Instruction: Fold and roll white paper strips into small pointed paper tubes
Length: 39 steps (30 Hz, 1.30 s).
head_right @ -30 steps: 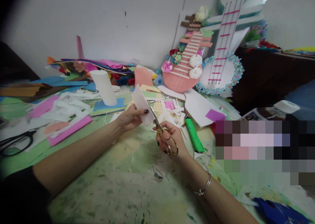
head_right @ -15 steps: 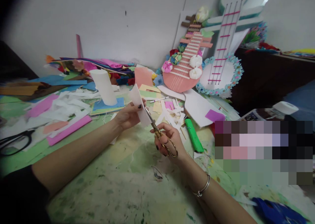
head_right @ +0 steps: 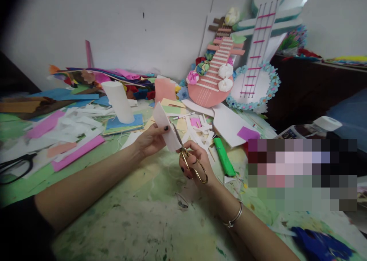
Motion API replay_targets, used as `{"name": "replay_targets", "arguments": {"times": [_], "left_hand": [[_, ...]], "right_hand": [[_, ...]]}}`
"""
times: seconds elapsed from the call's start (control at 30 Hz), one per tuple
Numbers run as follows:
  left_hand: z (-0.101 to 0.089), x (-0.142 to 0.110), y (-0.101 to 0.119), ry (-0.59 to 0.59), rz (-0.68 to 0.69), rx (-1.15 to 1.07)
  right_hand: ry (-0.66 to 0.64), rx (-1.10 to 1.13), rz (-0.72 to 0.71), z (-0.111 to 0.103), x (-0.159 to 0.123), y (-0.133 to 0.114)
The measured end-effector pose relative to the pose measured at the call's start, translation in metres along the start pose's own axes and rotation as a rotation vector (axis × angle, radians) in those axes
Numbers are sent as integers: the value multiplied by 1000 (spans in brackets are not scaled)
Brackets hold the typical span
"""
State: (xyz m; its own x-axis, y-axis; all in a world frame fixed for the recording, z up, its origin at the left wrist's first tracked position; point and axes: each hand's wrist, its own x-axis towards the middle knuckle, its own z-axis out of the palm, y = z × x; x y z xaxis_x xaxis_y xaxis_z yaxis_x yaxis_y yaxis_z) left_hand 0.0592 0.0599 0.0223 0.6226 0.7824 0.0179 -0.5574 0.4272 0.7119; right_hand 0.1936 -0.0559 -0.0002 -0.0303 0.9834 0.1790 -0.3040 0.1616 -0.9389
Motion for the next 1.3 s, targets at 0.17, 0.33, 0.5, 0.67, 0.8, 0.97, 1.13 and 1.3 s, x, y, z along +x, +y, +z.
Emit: {"name": "replay_targets", "arguments": {"times": [0.17, 0.33, 0.5, 0.67, 0.8, 0.97, 1.13, 1.3], "left_hand": [[1, 0, -5, -1, -22, -10], [1, -1, -6, 13, -25, -7], [1, 0, -6, 34, -14, -25], [3, 0, -5, 39, -7, -39], [5, -1, -3, 36, 1, -43], [4, -3, -2, 12, -9, -11], [4, -5, -7, -28, -29, 17], [5, -6, -13, -73, -45, 34]], "right_hand": [[-4, 42, 1, -1, 1, 1], [12, 46, 22, 0, 1, -2], [50, 19, 42, 1, 0, -3], [75, -1, 57, -1, 1, -2], [89, 5, 75, -1, 2, -2], [72, 1, -2, 1, -1, -1], [44, 22, -12, 0, -1, 0], [72, 10, 6, -1, 0, 0]]}}
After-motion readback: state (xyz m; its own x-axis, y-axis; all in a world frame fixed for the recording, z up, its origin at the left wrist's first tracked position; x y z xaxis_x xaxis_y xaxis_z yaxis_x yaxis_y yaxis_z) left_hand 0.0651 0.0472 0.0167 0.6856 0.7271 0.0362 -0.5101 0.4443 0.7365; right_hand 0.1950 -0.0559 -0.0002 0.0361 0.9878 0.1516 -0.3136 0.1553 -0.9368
